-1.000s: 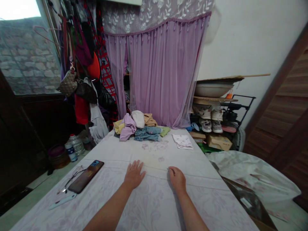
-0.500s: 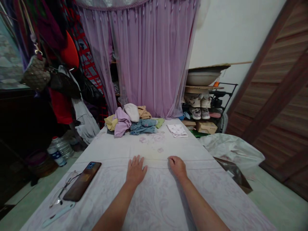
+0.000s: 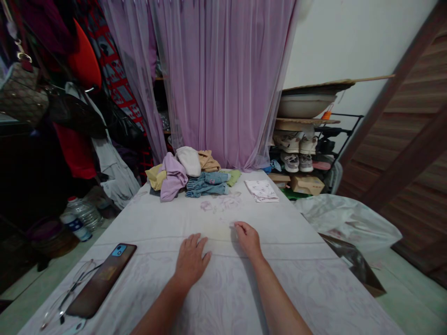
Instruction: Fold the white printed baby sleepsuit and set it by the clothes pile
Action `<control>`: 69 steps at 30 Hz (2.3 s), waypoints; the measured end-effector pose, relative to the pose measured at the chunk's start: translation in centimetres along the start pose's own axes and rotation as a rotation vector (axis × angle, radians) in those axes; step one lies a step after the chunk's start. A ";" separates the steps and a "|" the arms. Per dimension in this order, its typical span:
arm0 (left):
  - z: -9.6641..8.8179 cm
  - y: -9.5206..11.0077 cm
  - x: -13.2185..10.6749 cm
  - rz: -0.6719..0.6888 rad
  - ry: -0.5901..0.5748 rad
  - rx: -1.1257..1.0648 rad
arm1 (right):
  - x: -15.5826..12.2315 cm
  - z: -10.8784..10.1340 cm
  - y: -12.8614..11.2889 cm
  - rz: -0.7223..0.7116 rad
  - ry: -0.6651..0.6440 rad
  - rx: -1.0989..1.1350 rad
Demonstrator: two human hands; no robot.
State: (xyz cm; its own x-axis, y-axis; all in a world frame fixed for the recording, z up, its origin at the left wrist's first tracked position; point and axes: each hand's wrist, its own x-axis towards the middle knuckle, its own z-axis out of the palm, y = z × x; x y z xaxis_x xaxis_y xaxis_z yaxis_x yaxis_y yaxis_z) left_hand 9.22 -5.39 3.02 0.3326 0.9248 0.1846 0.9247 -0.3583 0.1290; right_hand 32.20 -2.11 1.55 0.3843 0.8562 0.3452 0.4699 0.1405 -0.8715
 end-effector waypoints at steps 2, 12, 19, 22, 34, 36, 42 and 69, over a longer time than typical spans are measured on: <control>-0.8 -0.4 1.0 0.021 -0.004 -0.041 | 0.2 0.8 -0.4 0.001 -0.073 0.025; -1.9 -2.2 5.1 0.011 -0.031 -0.085 | -0.3 0.7 1.3 0.058 -0.070 0.201; -3.6 -6.1 10.4 -0.114 -0.078 -0.020 | -0.5 0.7 0.9 0.015 -0.138 0.091; -4.3 -7.9 13.0 -0.162 -0.054 0.046 | -0.6 0.5 0.7 0.008 -0.145 0.069; -7.0 -7.6 23.7 -0.083 0.055 0.326 | -0.8 0.4 0.5 0.012 -0.127 0.067; -7.2 -7.7 24.6 -0.076 0.045 0.347 | -0.9 0.4 0.3 0.019 -0.127 0.081; -10.4 -6.9 26.3 0.026 0.161 0.353 | -0.9 0.1 -0.3 0.001 -0.140 0.096; -10.1 -3.1 16.9 0.105 -0.065 -0.211 | -1.3 1.4 1.0 0.030 0.025 0.162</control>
State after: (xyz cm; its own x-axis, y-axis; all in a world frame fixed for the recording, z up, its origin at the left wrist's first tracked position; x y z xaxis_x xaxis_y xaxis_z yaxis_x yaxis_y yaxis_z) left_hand 10.11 10.04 15.59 0.4420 0.8851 0.1459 0.8277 -0.4651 0.3141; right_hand 31.09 -2.44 -0.30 0.4166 0.8490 0.3250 0.3243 0.1952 -0.9256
